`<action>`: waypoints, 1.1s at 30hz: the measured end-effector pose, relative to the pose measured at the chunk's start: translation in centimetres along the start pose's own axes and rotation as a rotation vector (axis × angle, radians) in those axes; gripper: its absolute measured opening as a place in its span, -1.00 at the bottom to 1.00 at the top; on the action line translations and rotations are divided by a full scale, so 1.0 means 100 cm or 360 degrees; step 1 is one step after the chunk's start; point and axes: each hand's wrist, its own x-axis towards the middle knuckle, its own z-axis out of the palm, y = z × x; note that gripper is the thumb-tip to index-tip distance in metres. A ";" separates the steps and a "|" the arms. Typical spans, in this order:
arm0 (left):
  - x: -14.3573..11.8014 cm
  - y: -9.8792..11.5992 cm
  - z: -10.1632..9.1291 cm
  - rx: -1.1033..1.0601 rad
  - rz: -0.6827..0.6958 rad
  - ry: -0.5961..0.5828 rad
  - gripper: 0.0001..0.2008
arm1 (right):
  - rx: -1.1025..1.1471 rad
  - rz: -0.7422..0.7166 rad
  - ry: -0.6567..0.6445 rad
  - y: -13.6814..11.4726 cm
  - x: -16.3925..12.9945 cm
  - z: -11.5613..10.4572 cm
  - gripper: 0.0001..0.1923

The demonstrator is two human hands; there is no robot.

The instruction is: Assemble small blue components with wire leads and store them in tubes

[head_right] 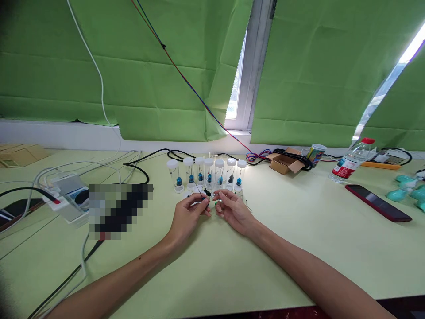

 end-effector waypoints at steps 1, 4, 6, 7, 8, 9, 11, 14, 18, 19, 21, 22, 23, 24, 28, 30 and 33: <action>0.000 0.000 0.000 0.0020 0.0010 -0.0003 -0.77 | -0.0003 -0.0004 0.0001 0.000 0.000 0.000 -0.77; 0.000 0.000 0.000 0.0102 0.0032 -0.0019 -0.77 | -0.0007 -0.0011 0.0014 0.001 0.001 -0.002 -0.76; 0.000 0.000 -0.001 0.0153 0.0040 -0.0034 -0.77 | 0.0003 -0.0009 0.0021 0.001 0.001 -0.003 -0.76; 0.000 0.000 -0.001 0.0174 0.0041 -0.0041 -0.77 | 0.0007 -0.0005 0.0022 0.002 0.002 -0.004 -0.76; 0.000 0.000 -0.001 0.0189 0.0040 -0.0048 -0.76 | 0.0010 -0.0005 0.0023 0.002 0.002 -0.004 -0.76; -0.001 0.000 -0.001 0.0199 0.0038 -0.0052 -0.76 | 0.0012 -0.0006 0.0023 0.002 0.002 -0.004 -0.75; -0.001 0.000 -0.001 0.0209 0.0033 -0.0055 -0.75 | 0.0010 -0.0005 0.0026 0.002 0.002 -0.005 -0.74; -0.003 0.002 0.000 0.0221 0.0015 -0.0046 -0.73 | 0.0008 0.0000 0.0040 0.001 0.002 -0.004 -0.73; -0.005 0.006 0.002 0.0225 0.0013 -0.0040 -0.74 | 0.0010 -0.0001 0.0042 0.000 0.002 -0.003 -0.72; -0.005 0.006 0.002 0.0224 0.0020 -0.0038 -0.74 | 0.0008 0.0001 0.0043 -0.001 0.001 -0.003 -0.71; -0.005 0.007 0.002 0.0226 0.0031 -0.0030 -0.74 | 0.0007 0.0003 0.0046 -0.001 0.001 -0.003 -0.71; -0.005 0.007 0.002 0.0227 0.0039 -0.0025 -0.73 | 0.0005 0.0003 0.0050 -0.001 0.001 -0.003 -0.71; -0.005 0.007 0.002 0.0230 0.0046 -0.0024 -0.73 | 0.0003 0.0003 0.0054 0.000 0.001 -0.003 -0.71; -0.005 0.007 0.002 0.0234 0.0053 -0.0027 -0.72 | 0.0001 0.0001 0.0061 0.000 0.001 -0.003 -0.70; -0.006 0.007 0.003 0.0253 0.0063 -0.0047 -0.72 | -0.0007 0.0005 0.0092 0.000 0.001 -0.002 -0.68; -0.006 0.007 0.003 0.0251 0.0068 -0.0055 -0.73 | -0.0006 0.0013 0.0106 -0.001 0.000 -0.001 -0.67; -0.007 0.008 0.003 0.0251 0.0071 -0.0063 -0.74 | 0.0007 0.0018 0.0115 -0.002 0.000 0.000 -0.67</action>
